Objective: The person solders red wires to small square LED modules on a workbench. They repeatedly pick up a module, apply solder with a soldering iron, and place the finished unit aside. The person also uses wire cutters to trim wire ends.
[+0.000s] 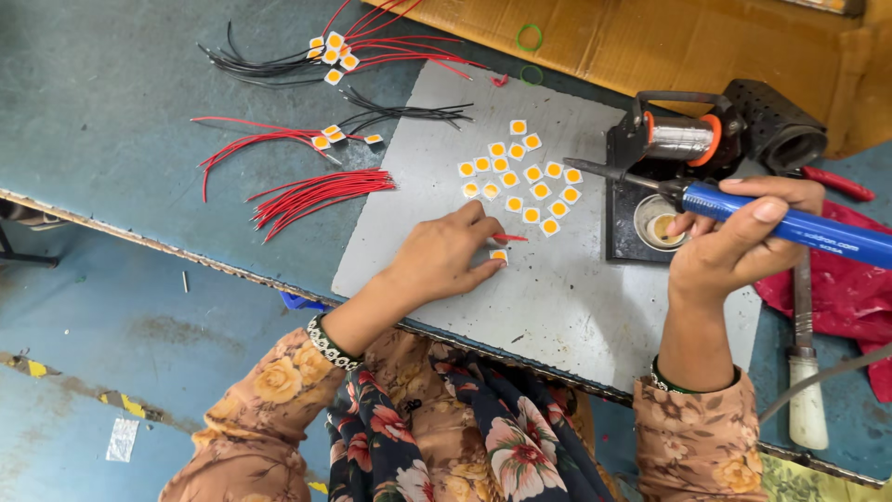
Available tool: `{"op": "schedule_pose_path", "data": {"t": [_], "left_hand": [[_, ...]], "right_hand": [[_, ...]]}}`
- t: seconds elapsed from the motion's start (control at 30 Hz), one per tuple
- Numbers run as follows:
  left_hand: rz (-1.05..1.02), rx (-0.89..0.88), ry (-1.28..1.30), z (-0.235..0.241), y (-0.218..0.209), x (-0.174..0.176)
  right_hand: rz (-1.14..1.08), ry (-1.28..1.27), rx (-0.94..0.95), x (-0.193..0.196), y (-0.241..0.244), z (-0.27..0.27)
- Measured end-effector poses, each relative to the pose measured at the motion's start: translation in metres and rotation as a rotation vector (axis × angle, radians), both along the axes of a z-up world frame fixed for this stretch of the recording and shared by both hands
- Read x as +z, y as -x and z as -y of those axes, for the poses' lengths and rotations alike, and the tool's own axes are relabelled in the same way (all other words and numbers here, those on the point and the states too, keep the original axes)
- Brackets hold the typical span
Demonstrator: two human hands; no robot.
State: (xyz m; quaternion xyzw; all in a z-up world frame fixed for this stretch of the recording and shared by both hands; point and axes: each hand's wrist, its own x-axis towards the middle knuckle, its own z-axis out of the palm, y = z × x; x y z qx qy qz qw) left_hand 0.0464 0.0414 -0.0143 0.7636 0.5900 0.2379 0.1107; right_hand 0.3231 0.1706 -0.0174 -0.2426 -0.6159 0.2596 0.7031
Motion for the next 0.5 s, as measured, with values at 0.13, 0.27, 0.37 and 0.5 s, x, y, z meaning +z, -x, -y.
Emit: {"op": "schedule_pose_path", "data": {"t": [0.13,0.27,0.37,0.5], "left_hand": [[0.044,0.074,0.004,0.008,0.011,0.009],[0.027,0.061,-0.015,0.015,0.009,0.011],[0.093,0.106,0.041,0.014,0.012,0.010],[0.109,0.187,0.068,0.004,0.023,0.012]], "right_hand": [[0.011,0.010,-0.002,0.001,0.000,0.001],[0.066,-0.022,-0.019,0.003,0.001,0.003],[0.067,-0.018,-0.010,0.005,-0.001,0.004],[0.080,-0.019,-0.018,0.004,-0.002,0.004]]}}
